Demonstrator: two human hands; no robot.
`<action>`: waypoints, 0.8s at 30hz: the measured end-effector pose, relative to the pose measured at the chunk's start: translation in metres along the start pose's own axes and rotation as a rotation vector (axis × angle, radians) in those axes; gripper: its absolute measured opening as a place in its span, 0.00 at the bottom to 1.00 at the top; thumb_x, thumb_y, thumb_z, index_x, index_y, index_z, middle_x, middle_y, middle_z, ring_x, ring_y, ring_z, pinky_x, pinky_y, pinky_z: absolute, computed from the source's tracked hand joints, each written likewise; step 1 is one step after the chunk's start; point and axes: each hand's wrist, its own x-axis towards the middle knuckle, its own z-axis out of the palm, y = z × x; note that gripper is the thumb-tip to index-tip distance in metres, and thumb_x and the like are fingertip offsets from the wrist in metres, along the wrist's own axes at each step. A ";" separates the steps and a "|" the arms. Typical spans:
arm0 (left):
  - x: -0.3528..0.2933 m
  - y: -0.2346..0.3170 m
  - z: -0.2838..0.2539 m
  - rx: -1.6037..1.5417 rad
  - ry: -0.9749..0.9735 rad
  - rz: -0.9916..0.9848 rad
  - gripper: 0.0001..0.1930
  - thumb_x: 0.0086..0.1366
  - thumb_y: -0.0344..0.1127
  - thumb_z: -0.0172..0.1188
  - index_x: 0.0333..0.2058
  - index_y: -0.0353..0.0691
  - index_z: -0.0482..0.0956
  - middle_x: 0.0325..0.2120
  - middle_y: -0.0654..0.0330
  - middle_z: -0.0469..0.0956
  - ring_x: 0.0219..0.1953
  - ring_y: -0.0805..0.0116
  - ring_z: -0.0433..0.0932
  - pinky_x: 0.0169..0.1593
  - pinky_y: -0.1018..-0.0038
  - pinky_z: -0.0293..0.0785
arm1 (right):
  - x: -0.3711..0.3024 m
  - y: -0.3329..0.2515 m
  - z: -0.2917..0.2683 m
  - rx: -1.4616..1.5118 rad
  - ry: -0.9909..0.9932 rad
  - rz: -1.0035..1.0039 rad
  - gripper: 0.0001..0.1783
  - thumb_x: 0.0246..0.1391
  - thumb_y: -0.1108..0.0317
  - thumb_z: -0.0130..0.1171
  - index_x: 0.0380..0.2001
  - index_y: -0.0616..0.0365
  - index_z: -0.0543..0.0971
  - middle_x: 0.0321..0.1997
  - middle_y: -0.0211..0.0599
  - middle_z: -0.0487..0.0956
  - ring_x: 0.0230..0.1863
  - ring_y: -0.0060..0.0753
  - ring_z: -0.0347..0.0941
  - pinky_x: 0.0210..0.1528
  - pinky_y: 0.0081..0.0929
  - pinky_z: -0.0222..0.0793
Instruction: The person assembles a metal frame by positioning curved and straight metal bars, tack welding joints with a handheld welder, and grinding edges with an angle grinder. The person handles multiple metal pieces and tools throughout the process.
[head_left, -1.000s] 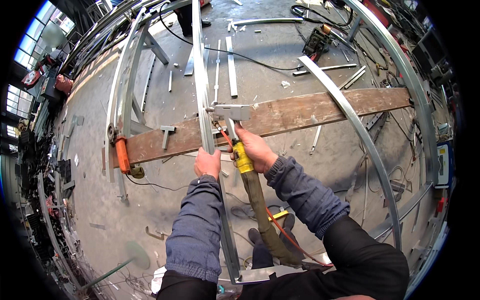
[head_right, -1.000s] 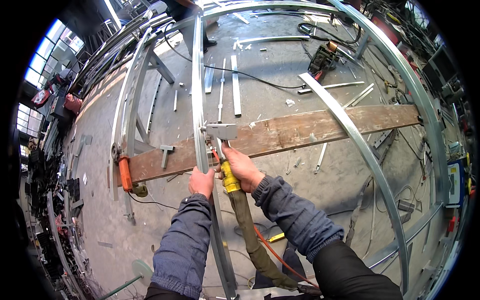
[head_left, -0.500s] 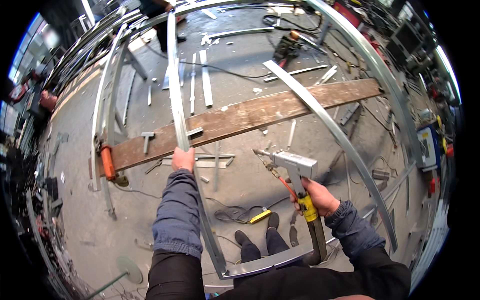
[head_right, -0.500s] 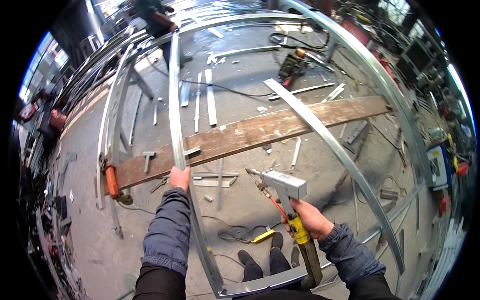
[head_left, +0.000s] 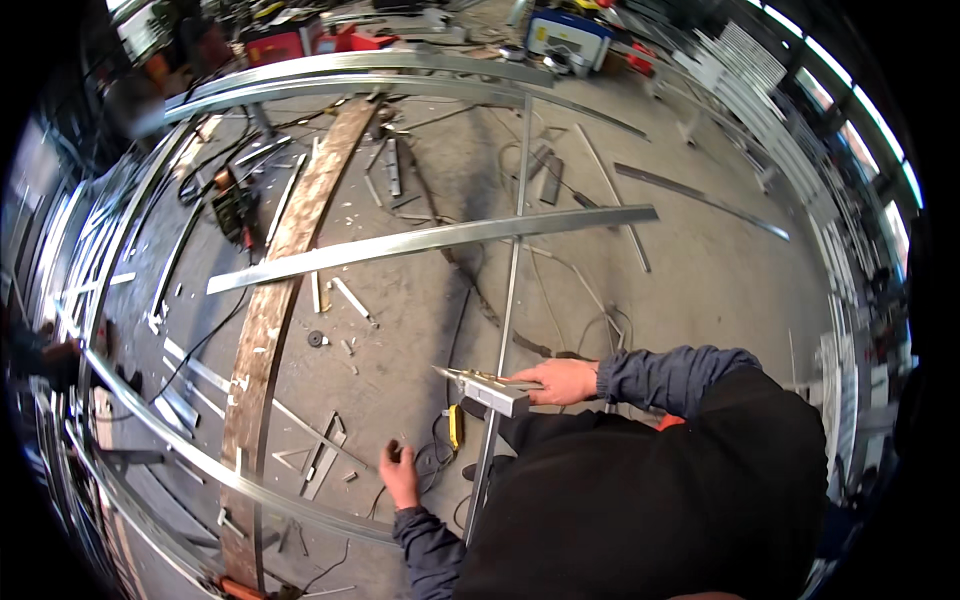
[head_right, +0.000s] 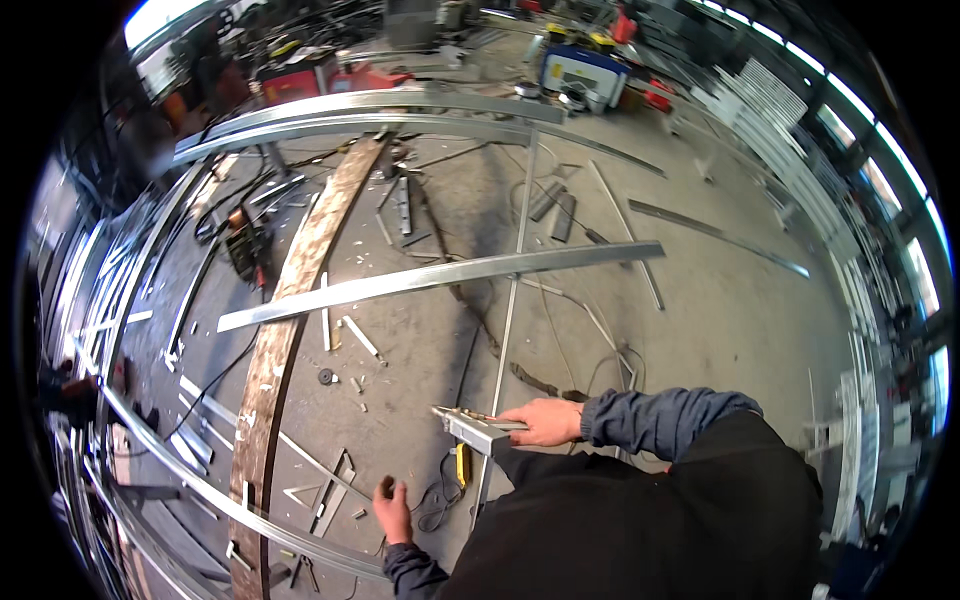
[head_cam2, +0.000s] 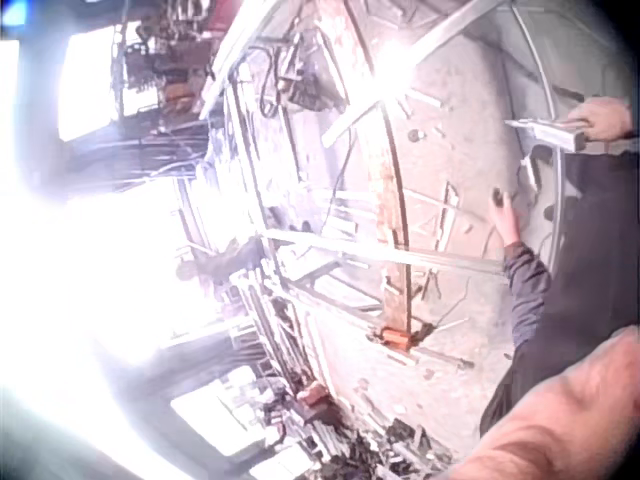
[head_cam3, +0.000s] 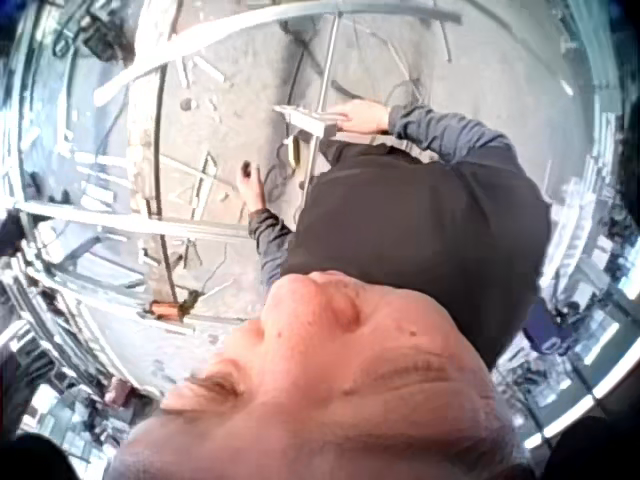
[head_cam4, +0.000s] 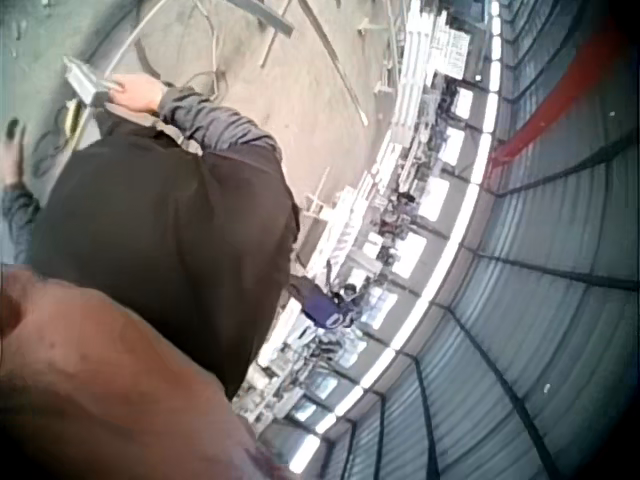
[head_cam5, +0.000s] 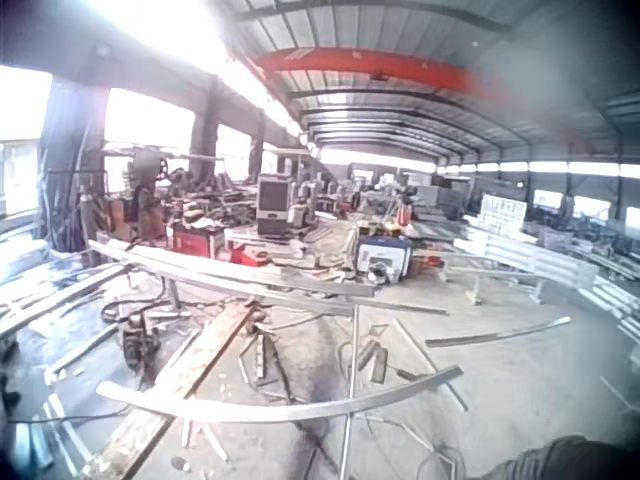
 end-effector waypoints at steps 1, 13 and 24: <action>-0.011 -0.021 0.032 -0.129 -0.104 0.101 0.21 0.69 0.31 0.67 0.58 0.26 0.79 0.51 0.47 0.85 0.52 0.61 0.84 0.59 0.67 0.78 | -0.012 0.003 -0.002 0.012 0.048 -0.037 0.34 0.67 0.48 0.55 0.74 0.41 0.70 0.54 0.55 0.84 0.53 0.63 0.80 0.56 0.50 0.75; -0.037 0.037 0.101 0.638 0.066 0.290 0.26 0.59 0.30 0.66 0.58 0.36 0.81 0.51 0.44 0.83 0.52 0.44 0.83 0.57 0.56 0.79 | -0.016 0.106 -0.124 0.255 0.209 -0.166 0.33 0.68 0.47 0.60 0.71 0.46 0.72 0.51 0.52 0.86 0.50 0.60 0.82 0.52 0.47 0.77; 0.152 0.256 0.342 0.999 0.010 0.627 0.45 0.55 0.28 0.65 0.74 0.44 0.63 0.73 0.46 0.63 0.75 0.41 0.61 0.77 0.51 0.56 | -0.042 0.277 -0.285 0.447 0.453 -0.003 0.28 0.65 0.66 0.59 0.68 0.58 0.73 0.53 0.52 0.85 0.52 0.52 0.83 0.56 0.36 0.76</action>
